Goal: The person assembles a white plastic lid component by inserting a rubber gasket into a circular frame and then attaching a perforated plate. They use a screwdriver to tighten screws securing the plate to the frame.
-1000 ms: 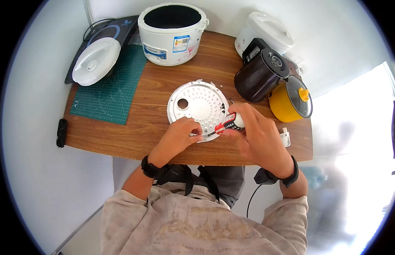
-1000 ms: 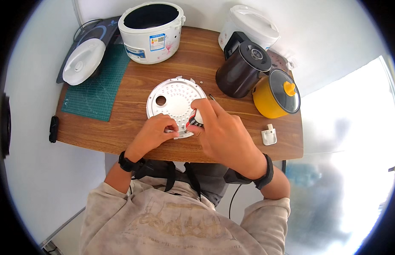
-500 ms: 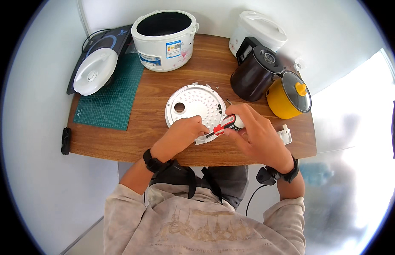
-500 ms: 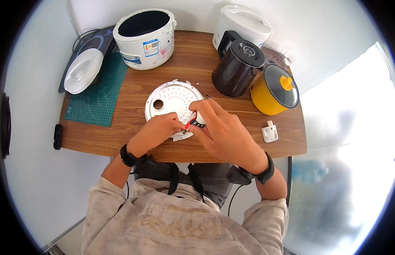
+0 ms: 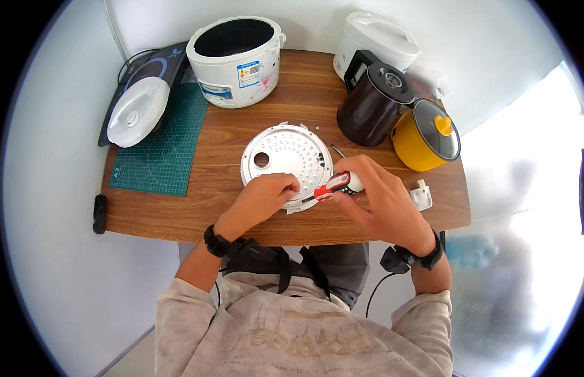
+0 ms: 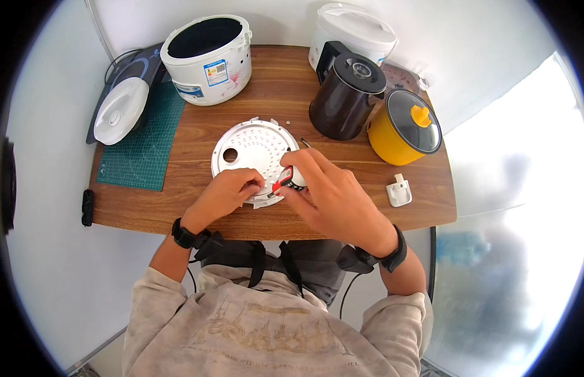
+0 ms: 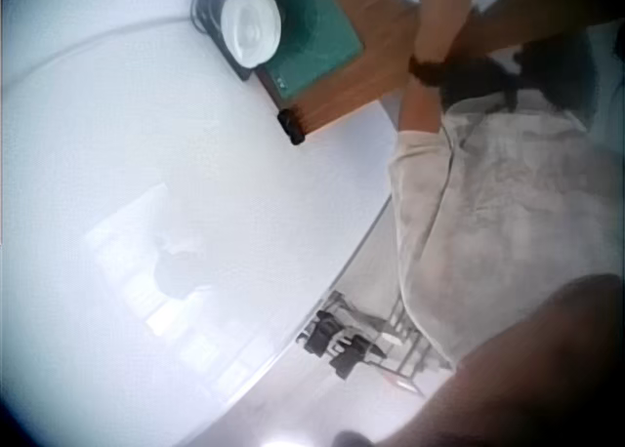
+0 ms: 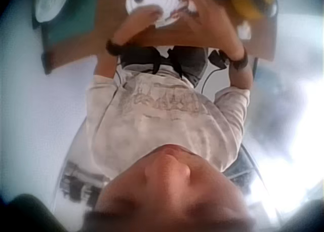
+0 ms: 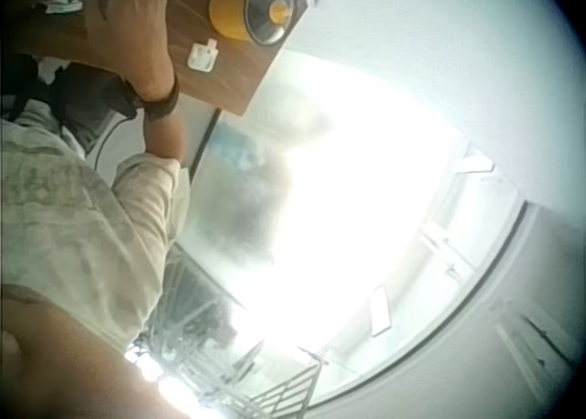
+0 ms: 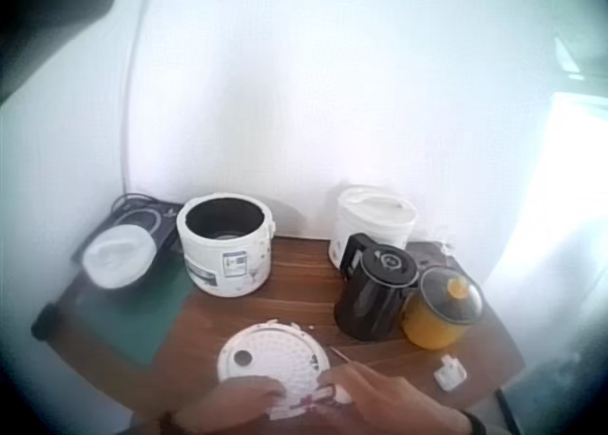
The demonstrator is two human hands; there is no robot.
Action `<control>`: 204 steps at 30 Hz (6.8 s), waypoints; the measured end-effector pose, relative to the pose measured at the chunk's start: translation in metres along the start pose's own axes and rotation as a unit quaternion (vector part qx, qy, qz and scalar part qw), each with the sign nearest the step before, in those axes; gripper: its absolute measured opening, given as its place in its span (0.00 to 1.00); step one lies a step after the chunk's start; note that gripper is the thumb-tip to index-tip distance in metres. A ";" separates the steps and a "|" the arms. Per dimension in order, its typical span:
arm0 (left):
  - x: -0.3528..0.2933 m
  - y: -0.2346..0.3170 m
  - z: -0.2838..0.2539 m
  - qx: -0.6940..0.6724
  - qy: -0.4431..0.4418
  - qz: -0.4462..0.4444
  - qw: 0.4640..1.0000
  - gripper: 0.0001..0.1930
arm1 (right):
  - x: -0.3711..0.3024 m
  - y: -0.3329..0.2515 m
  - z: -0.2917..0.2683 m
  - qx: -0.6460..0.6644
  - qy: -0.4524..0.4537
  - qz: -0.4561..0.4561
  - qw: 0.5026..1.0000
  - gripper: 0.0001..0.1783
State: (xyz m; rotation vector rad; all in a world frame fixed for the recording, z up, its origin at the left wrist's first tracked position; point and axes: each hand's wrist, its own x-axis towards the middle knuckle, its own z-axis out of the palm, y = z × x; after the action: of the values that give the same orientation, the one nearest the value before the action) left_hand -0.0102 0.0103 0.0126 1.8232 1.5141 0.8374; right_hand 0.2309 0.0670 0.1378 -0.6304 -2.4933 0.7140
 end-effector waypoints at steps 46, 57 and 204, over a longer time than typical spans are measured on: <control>-0.028 -0.007 -0.019 -0.518 0.063 -0.114 0.846 0.06 | -0.007 -0.004 0.002 0.144 0.226 0.044 0.963 0.22; -0.026 -0.001 -0.023 -0.478 0.097 -0.094 0.868 0.06 | 0.000 -0.008 -0.010 0.209 0.167 0.024 0.963 0.23; -0.032 0.002 0.006 -0.029 -0.011 0.056 0.998 0.06 | 0.012 -0.044 0.000 -0.146 -0.075 -0.080 0.983 0.23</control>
State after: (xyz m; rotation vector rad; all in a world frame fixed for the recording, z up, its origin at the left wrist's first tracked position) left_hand -0.0088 -0.0218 0.0079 1.8822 1.3715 0.9016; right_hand 0.2084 0.0407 0.1671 -0.4834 -2.7778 0.3498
